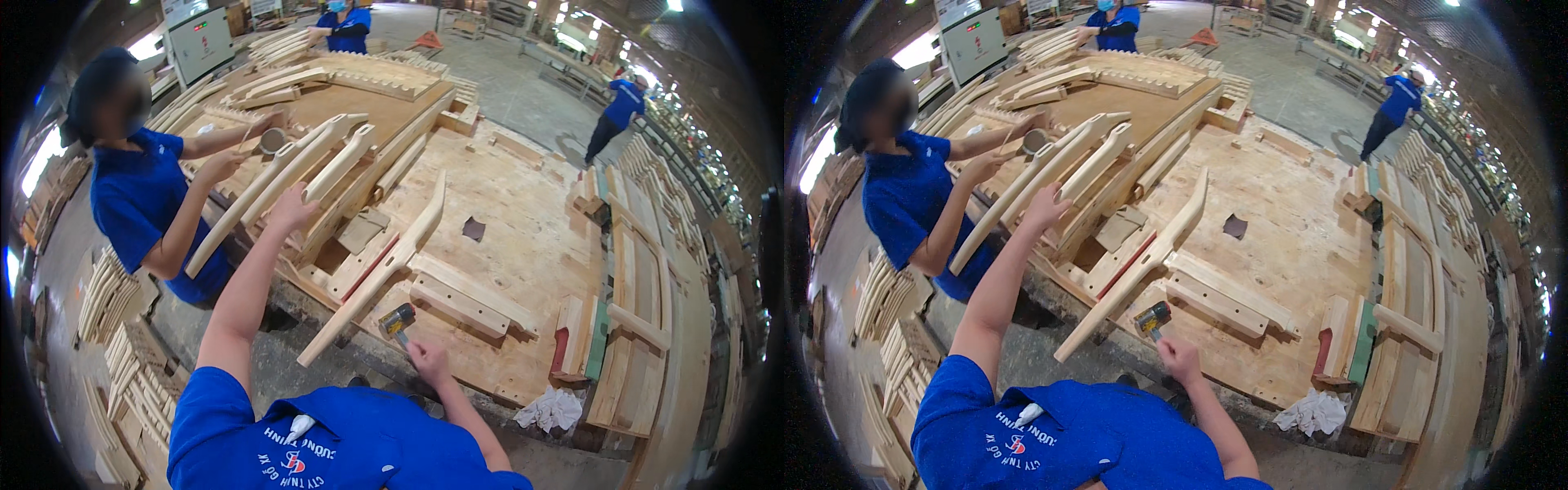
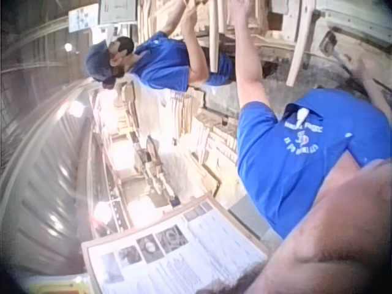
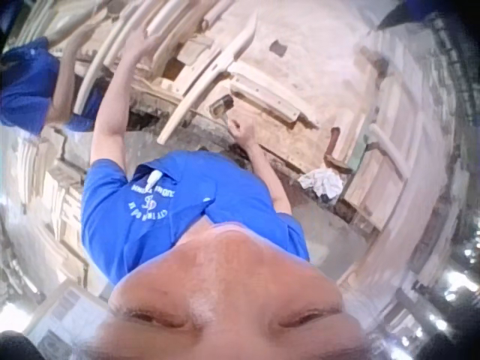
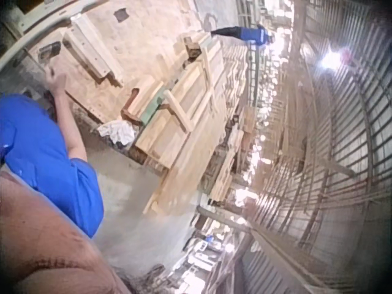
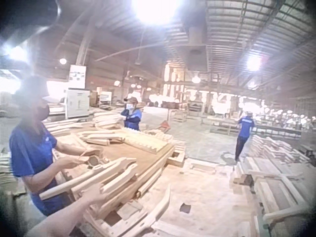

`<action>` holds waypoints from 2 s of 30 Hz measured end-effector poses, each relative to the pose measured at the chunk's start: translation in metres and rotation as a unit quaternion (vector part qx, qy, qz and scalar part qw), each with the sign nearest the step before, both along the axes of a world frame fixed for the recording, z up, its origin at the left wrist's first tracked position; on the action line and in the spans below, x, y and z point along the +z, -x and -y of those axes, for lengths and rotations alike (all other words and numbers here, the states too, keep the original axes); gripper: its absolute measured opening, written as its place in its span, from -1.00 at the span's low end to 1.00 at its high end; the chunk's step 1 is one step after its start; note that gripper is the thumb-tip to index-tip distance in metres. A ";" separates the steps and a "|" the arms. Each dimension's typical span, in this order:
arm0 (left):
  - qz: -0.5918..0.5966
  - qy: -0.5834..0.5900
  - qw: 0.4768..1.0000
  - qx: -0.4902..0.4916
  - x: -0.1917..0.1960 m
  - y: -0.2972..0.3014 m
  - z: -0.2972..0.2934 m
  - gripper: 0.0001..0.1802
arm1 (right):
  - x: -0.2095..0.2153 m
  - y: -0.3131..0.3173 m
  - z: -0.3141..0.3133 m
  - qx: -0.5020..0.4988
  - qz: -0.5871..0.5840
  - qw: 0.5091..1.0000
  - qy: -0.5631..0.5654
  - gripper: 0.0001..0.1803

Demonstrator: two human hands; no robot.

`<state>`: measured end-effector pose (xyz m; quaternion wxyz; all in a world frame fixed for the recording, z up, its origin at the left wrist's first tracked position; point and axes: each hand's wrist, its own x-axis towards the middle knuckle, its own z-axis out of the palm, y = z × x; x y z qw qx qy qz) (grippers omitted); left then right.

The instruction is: The person assembles wooden chair frames on a workbench in a factory. They align legs and rails, use a rubber mallet to tap joints together, and hand off completed frames to a coworker.

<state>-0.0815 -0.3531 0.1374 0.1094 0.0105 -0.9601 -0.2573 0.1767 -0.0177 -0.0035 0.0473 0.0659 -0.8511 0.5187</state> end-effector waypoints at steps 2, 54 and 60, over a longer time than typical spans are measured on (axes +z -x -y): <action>0.072 -0.056 0.995 -0.037 0.004 0.025 -0.006 -0.38 | -0.007 -0.017 -0.003 0.010 0.035 0.999 0.032 -0.83; 0.087 0.300 0.862 -0.400 -0.141 -0.125 -0.400 0.26 | -0.042 -0.243 -0.157 -0.441 0.176 0.855 0.207 -0.71; 0.094 0.284 0.872 -0.389 -0.139 -0.127 -0.396 0.26 | -0.045 -0.244 -0.158 -0.447 0.200 0.851 0.191 -0.68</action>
